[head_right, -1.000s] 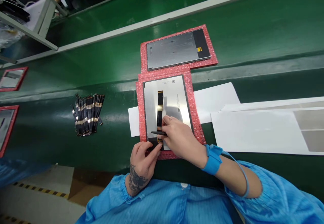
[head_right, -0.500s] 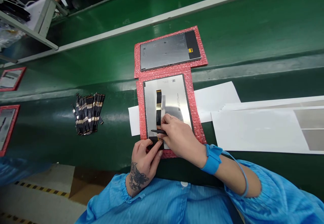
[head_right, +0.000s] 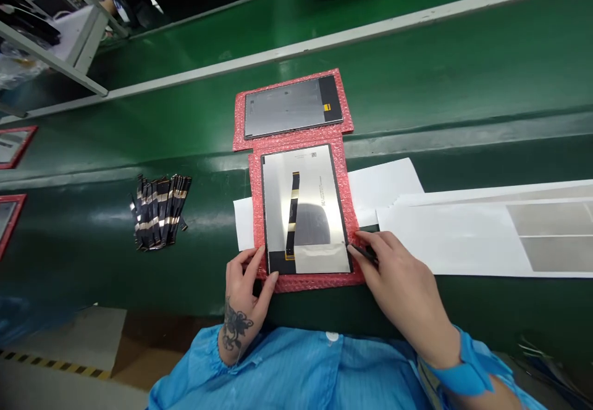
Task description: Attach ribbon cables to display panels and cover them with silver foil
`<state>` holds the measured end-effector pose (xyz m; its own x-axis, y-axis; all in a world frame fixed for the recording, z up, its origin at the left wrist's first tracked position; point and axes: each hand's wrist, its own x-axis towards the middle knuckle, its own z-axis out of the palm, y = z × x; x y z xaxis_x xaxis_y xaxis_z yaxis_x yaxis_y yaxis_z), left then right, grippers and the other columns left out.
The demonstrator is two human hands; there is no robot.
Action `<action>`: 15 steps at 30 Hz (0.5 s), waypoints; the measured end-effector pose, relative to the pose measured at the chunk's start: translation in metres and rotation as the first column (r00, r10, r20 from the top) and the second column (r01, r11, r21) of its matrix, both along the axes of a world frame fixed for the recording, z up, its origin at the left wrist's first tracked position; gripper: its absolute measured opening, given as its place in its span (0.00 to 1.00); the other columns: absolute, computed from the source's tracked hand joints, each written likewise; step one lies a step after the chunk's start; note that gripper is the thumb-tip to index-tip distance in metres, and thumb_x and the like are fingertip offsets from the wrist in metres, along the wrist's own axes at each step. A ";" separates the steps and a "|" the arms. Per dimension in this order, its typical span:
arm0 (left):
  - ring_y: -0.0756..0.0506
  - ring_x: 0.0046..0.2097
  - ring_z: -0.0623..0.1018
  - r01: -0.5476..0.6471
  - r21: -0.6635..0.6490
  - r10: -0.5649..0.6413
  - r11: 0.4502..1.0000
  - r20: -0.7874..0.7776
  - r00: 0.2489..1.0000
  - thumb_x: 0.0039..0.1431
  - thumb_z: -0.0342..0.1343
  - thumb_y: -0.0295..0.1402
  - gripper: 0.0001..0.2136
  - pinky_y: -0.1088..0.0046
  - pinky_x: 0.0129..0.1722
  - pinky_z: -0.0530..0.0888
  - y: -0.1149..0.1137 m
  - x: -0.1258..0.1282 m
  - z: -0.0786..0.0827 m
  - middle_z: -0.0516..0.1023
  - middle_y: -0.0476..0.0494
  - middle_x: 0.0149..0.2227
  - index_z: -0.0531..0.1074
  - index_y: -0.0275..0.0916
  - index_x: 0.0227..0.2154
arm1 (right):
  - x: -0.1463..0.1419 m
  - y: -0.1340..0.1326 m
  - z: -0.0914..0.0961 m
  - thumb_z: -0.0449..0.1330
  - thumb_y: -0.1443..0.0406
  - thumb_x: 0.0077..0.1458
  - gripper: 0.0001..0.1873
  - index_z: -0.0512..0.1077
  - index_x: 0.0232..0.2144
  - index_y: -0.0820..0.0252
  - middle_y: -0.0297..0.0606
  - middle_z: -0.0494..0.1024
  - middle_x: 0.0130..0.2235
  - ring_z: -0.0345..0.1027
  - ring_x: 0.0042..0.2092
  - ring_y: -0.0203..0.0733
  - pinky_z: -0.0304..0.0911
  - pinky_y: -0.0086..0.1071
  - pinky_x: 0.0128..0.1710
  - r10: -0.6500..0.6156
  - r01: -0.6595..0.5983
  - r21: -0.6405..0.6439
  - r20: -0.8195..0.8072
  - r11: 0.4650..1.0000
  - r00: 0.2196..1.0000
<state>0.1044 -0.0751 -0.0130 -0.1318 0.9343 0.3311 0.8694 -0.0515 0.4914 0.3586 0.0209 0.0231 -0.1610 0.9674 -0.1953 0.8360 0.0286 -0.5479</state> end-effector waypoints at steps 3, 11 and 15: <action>0.41 0.49 0.77 -0.008 -0.030 0.009 1.000 0.034 0.999 0.69 0.55 0.36 0.20 0.62 0.45 0.79 -0.001 -0.001 -0.002 0.73 0.36 0.50 0.70 0.42 0.61 | -0.004 -0.006 -0.006 0.50 0.45 0.63 0.25 0.74 0.45 0.56 0.46 0.80 0.42 0.76 0.36 0.54 0.68 0.41 0.28 -0.054 0.054 0.006 -0.002 0.998 0.999; 0.43 0.45 0.81 0.075 -0.023 -0.070 0.997 0.151 0.986 0.66 0.57 0.31 0.14 0.67 0.43 0.82 0.004 -0.006 -0.002 0.77 0.40 0.45 0.77 0.41 0.53 | -0.009 0.013 -0.008 0.52 0.48 0.61 0.18 0.72 0.33 0.54 0.42 0.78 0.33 0.74 0.33 0.52 0.68 0.41 0.30 -0.052 0.052 -0.006 -0.142 0.999 0.988; 0.44 0.43 0.81 0.061 -0.010 -0.058 0.998 0.189 0.980 0.66 0.57 0.32 0.12 0.68 0.41 0.82 0.005 -0.005 -0.004 0.78 0.41 0.42 0.78 0.41 0.50 | -0.018 0.008 0.006 0.51 0.52 0.61 0.17 0.73 0.30 0.54 0.45 0.75 0.40 0.73 0.33 0.49 0.63 0.37 0.25 -0.039 0.045 0.145 -0.050 0.988 0.998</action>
